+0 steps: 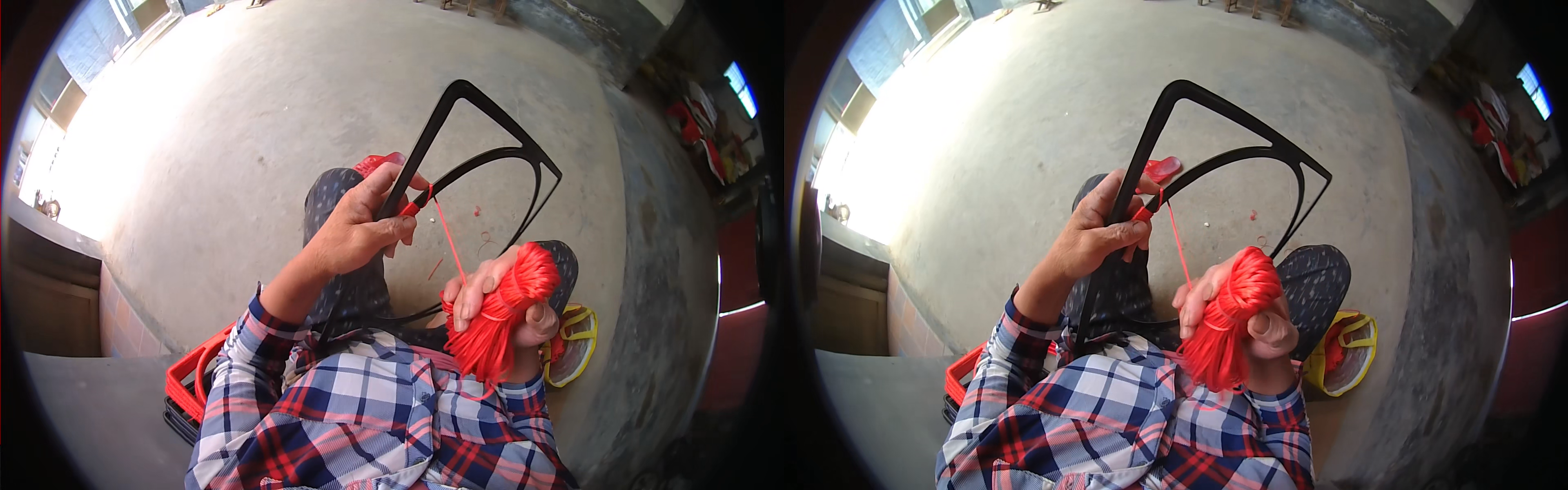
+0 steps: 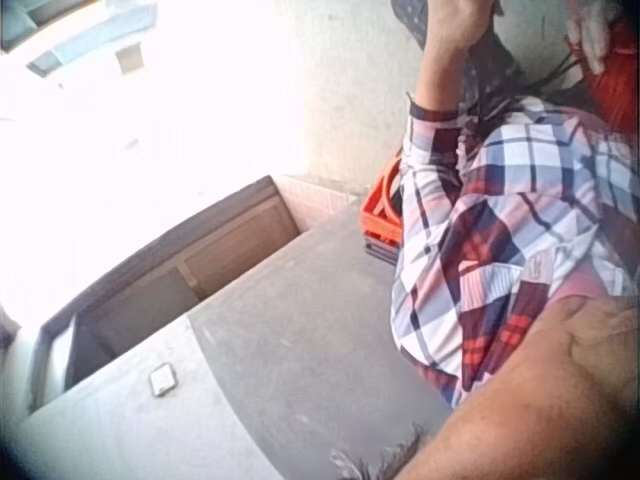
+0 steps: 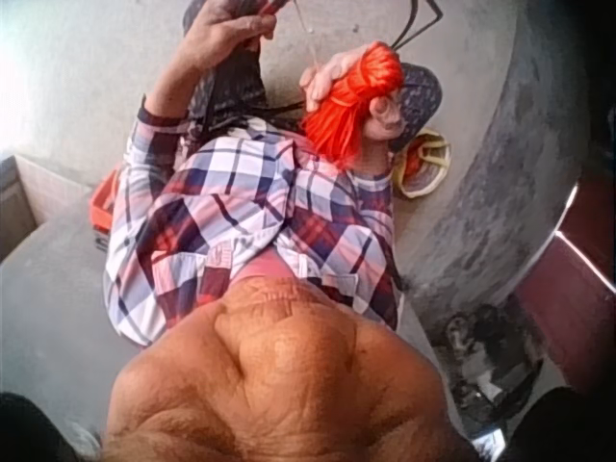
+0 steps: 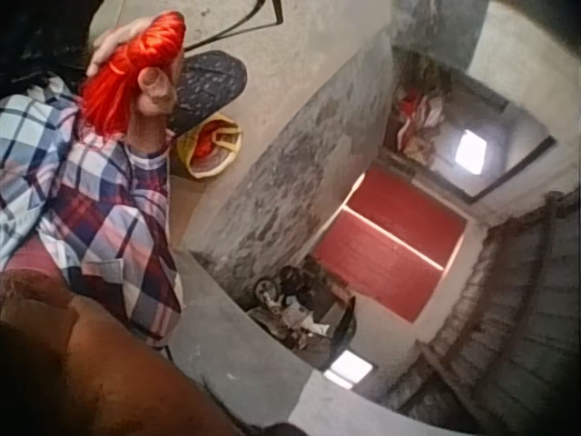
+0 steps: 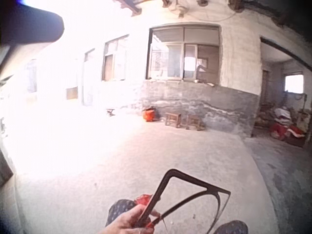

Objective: The recorder is wrapping red plastic string around circular plastic frames while sitting on the floor.

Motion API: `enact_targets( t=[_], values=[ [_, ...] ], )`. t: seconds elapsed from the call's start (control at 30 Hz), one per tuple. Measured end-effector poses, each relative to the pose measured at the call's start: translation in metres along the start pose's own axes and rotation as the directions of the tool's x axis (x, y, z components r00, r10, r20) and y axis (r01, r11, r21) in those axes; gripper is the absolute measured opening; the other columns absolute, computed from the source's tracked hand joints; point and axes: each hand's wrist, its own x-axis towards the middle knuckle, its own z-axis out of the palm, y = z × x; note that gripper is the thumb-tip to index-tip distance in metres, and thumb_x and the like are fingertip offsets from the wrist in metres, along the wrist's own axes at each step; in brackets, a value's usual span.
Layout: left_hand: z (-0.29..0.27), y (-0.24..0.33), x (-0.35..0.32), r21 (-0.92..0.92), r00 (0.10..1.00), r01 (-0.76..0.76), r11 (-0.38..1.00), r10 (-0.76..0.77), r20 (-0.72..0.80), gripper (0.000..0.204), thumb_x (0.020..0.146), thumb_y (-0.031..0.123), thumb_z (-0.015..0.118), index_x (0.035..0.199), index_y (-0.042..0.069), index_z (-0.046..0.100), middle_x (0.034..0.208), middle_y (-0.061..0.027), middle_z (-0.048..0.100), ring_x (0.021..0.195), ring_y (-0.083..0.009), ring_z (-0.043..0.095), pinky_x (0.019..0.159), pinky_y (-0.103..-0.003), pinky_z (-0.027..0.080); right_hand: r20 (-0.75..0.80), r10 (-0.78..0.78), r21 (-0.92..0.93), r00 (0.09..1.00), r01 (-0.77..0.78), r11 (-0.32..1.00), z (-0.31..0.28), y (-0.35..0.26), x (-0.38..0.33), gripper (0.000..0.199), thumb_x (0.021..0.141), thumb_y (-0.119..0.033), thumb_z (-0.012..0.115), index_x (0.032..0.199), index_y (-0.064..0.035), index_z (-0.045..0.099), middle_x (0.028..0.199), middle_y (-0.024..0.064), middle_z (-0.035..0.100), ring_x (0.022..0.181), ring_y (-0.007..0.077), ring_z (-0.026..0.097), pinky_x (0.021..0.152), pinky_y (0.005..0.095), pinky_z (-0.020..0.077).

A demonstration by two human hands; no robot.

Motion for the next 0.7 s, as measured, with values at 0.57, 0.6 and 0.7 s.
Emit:
enact_targets(
  t=[0.57, 0.6, 0.7],
  values=[
    [-0.007, -0.005, -0.011, 0.085, 0.991, 0.029, 0.996, -0.017, -0.131, 0.015, 0.090, 0.006, 0.060, 0.104, 0.004, 0.057, 0.077, -0.0014, 0.056, 0.063, -0.0076, 0.055, 0.052, -0.024, 0.045, -0.490, -0.093, 0.062, 0.867, 0.141, 0.988, -0.087, -0.023, -0.002, 0.036, 0.097, -0.024, 0.049, 0.122, 0.0010, 0.052, 0.120, 0.0168, 0.060, 0.110, 0.0298, 0.059, 0.100, 0.0433, 0.0451],
    [-0.003, 0.005, -0.011, 0.076, 0.987, 0.086, 0.993, -0.075, -0.142, 0.014, 0.088, 0.006, 0.061, 0.101, 0.002, 0.060, 0.082, -0.0052, 0.058, 0.068, -0.0095, 0.057, 0.059, -0.026, 0.046, -0.516, -0.093, -0.088, 0.851, 0.056, 0.995, -0.061, -0.022, 0.012, 0.047, 0.091, -0.018, 0.053, 0.133, 0.0036, 0.046, 0.124, 0.0177, 0.058, 0.116, 0.0308, 0.056, 0.102, 0.0433, 0.0435],
    [-0.003, 0.011, -0.009, 0.463, 0.990, -0.062, 0.884, 0.114, -0.086, 0.015, 0.085, 0.004, 0.062, 0.099, 0.000, 0.059, 0.099, -0.0121, 0.060, 0.087, -0.0178, 0.061, 0.074, -0.031, 0.049, -0.360, -0.001, -0.251, 0.933, -0.096, 0.963, -0.013, -0.019, 0.031, 0.061, 0.083, -0.002, 0.062, 0.139, 0.0016, 0.039, 0.123, 0.0138, 0.060, 0.115, 0.0231, 0.058, 0.104, 0.0364, 0.0418]
  ],
)
